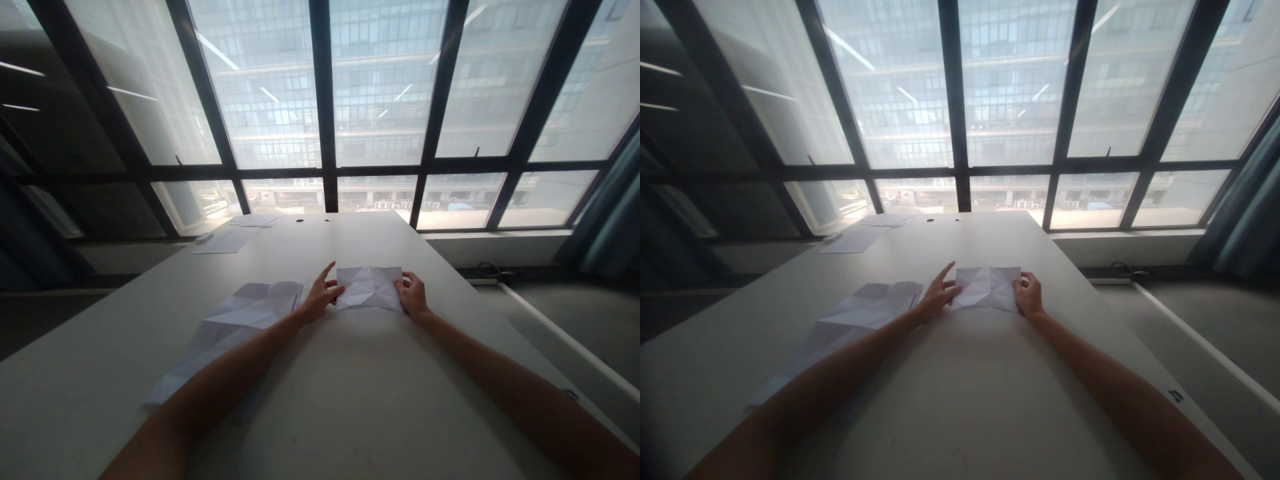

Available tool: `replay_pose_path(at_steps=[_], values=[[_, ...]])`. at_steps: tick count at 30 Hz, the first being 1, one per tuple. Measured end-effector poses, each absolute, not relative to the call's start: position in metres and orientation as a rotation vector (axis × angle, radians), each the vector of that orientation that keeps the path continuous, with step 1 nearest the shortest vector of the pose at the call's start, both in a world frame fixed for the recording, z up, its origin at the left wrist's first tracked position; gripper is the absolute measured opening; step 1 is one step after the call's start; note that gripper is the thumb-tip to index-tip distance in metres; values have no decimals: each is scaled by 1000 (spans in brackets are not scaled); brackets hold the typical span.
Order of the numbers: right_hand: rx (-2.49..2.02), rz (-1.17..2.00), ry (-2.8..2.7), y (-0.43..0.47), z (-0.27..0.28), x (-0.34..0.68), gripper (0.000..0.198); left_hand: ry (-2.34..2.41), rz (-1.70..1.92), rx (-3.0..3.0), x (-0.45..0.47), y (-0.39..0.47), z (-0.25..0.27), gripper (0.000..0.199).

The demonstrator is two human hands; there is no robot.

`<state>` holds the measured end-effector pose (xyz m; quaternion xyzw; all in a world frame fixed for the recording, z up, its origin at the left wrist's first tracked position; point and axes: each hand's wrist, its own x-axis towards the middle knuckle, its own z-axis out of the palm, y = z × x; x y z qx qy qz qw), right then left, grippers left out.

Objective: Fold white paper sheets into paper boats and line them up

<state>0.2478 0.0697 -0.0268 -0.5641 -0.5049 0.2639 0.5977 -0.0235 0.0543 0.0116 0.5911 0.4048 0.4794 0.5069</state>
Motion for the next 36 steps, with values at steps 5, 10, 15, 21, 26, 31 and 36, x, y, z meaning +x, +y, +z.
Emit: replay_pose_path(at_steps=[5,10,15,21,26,31,36], values=[[-1340,623,-1282,67,-27,245,40,1185,1397,1409,-25,61,8,55],[-1354,479,-1543,61,-26,239,30,1460,1705,1950,-25,59,6,37],[-1452,311,-1733,47,-21,229,39,1141,901,2657,-11,39,2,25],[-1568,-131,-1960,18,-11,212,67,1076,266,2820,-12,32,-2,68],[-1255,-59,-2316,9,-10,193,57,945,221,2851,-14,30,3,74],[-1304,273,-2485,14,-18,191,64,918,243,2851,-10,28,2,71],[-1413,274,-2501,14,-17,196,69,964,238,2822,-9,28,1,75]])
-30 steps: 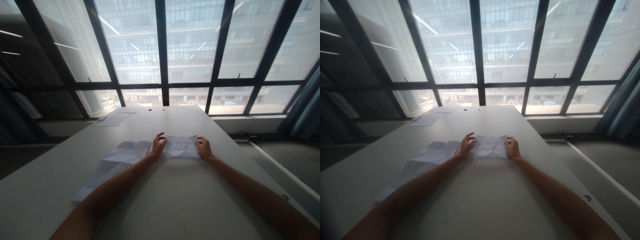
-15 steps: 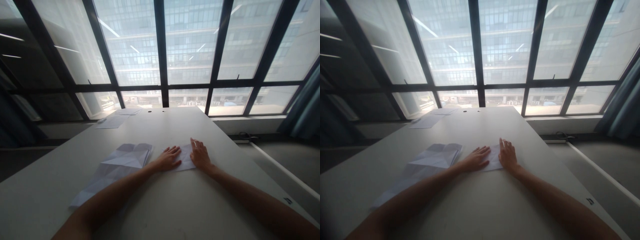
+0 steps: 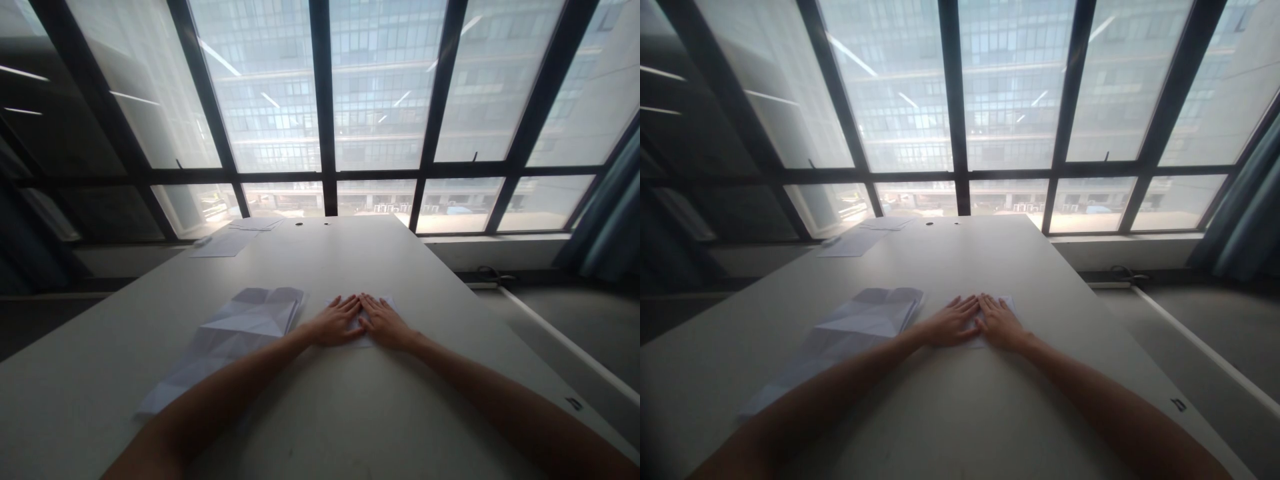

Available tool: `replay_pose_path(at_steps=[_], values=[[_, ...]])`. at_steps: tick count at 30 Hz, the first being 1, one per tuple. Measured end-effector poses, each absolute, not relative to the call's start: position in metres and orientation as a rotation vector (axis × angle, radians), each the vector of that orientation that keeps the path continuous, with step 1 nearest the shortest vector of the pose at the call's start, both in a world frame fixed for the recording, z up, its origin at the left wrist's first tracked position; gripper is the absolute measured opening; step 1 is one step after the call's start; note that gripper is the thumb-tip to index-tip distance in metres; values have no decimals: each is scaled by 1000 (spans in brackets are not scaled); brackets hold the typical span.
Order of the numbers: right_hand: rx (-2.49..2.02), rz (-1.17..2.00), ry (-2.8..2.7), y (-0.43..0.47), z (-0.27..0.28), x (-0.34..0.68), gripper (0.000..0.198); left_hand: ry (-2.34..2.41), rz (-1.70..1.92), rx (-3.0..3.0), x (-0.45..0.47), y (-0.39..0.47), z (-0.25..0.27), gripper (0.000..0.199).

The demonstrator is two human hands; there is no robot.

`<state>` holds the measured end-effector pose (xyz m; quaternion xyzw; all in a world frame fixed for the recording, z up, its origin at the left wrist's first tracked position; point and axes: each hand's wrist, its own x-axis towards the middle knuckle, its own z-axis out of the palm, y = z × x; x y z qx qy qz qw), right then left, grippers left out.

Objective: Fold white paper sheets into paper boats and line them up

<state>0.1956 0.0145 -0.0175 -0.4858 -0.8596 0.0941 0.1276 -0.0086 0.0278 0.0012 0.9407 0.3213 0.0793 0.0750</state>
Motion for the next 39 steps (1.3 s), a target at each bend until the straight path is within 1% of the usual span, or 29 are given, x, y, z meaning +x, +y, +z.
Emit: replay_pose_path(at_steps=[11,39], values=[[-1502,266,-2498,13,-13,196,75,962,262,2797,-9,26,5,74],[-1544,272,-2472,12,-12,197,74,957,261,2789,-8,26,4,74]])
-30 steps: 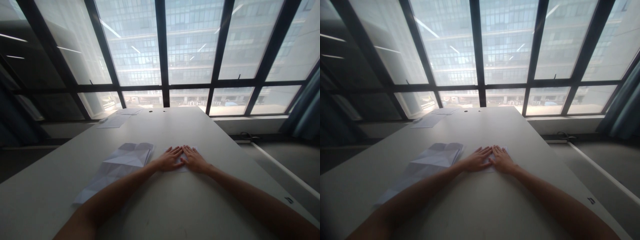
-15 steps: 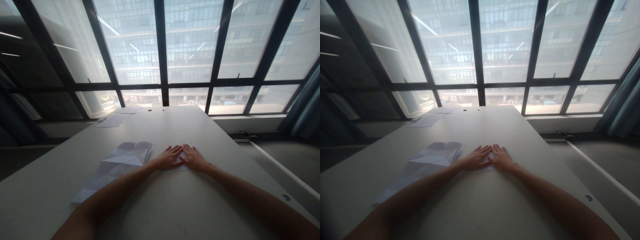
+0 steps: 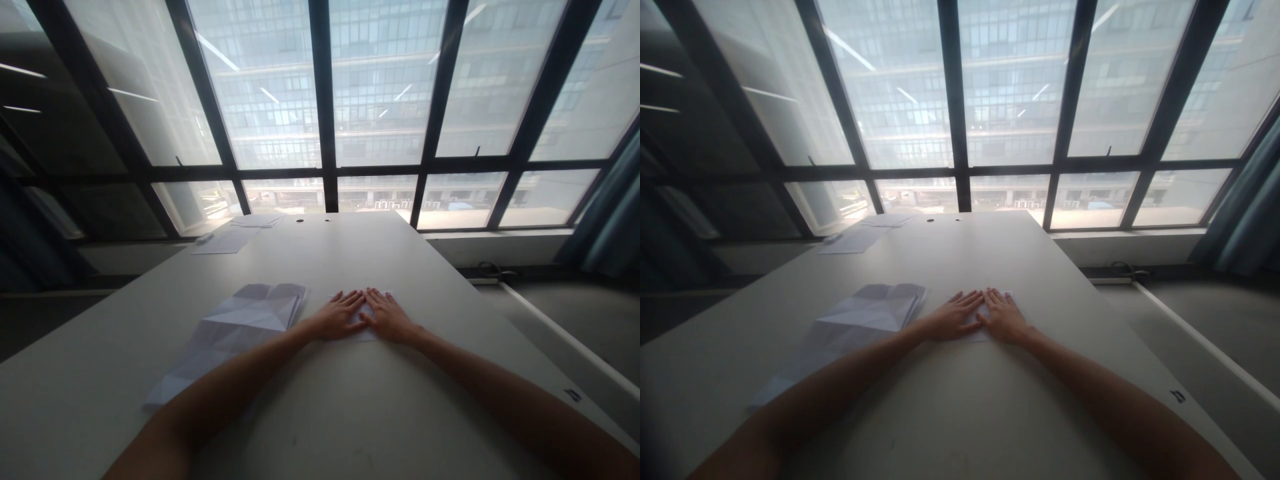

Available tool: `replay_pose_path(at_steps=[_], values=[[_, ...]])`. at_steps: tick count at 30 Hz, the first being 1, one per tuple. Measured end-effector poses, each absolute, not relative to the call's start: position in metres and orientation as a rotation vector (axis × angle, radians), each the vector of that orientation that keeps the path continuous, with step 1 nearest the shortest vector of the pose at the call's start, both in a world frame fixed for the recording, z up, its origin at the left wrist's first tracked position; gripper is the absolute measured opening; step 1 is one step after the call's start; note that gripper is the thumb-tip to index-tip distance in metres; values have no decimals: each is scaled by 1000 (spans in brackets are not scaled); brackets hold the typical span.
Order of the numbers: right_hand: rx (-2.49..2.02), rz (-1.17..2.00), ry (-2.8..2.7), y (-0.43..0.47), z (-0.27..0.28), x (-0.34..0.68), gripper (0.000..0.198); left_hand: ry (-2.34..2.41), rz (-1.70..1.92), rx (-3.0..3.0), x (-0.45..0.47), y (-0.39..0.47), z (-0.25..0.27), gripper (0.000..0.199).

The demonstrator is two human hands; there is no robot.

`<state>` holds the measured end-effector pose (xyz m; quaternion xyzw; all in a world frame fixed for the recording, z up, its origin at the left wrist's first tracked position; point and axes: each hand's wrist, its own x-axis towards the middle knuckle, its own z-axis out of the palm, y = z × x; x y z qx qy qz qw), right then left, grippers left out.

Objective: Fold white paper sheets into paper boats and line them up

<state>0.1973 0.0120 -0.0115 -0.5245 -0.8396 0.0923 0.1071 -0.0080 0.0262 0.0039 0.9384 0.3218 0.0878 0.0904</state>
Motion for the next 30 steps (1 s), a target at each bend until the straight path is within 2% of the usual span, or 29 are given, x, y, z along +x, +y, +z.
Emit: replay_pose_path(at_steps=[12,19,25,30], values=[[-1551,235,-2471,14,-16,198,70,955,277,2800,-9,30,-1,74],[-1767,198,-2360,24,-22,208,74,965,168,2814,-12,35,-4,80],[-1949,88,-2161,39,-26,224,72,963,156,2815,-11,34,-3,80],[-1935,-146,-1993,45,-24,234,68,962,164,2827,-11,34,-2,81]])
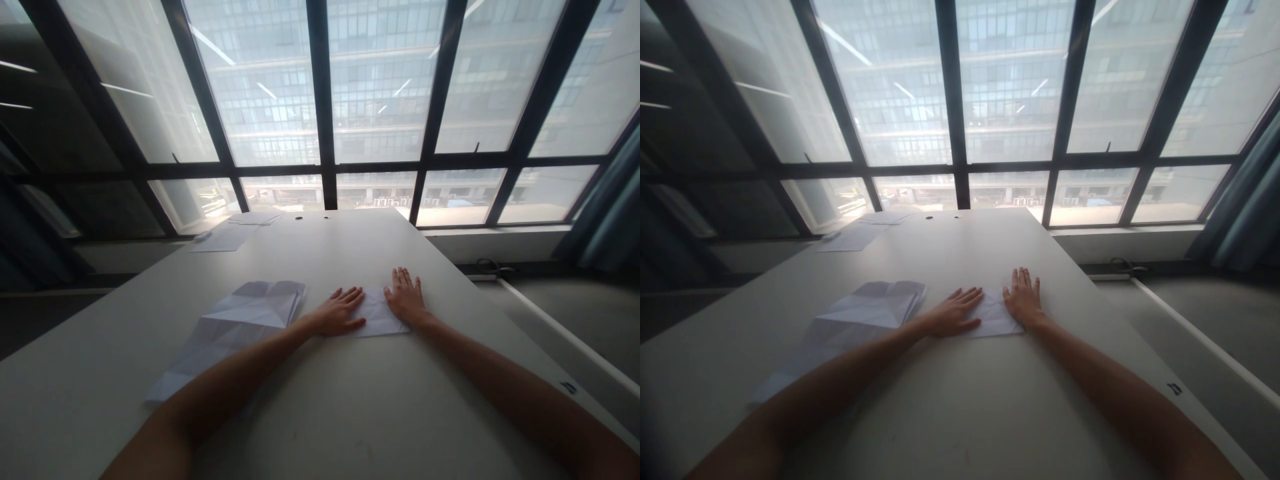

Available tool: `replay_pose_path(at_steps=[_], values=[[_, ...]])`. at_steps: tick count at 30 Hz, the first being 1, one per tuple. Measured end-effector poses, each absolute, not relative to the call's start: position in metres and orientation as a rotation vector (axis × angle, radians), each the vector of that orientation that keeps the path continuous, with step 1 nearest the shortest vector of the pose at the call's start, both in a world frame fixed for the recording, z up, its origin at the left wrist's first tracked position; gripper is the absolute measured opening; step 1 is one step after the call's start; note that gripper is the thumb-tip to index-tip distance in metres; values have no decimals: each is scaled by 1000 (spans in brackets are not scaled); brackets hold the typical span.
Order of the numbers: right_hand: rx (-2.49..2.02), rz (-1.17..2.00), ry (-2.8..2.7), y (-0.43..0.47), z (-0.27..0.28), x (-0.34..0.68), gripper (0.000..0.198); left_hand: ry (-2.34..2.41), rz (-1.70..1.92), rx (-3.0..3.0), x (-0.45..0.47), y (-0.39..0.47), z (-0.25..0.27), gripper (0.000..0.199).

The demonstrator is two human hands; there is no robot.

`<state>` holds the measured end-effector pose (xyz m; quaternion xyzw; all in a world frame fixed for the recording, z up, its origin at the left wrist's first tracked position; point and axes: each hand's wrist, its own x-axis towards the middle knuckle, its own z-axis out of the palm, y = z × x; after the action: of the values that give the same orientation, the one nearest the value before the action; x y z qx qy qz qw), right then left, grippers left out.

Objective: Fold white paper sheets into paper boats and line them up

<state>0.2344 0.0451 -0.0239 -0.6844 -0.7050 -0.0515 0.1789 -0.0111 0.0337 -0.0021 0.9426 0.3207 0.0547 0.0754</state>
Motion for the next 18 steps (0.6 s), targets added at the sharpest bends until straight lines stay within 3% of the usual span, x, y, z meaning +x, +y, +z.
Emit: replay_pose_path(at_steps=[6,13,18], values=[[-1556,-321,-2091,29,-12,223,53,1013,134,2835,-11,31,2,79],[-1307,226,-2444,20,-21,200,63,1038,216,2824,-7,26,3,76],[-1435,238,-2451,27,-24,203,66,1143,208,2758,-5,27,2,71]])
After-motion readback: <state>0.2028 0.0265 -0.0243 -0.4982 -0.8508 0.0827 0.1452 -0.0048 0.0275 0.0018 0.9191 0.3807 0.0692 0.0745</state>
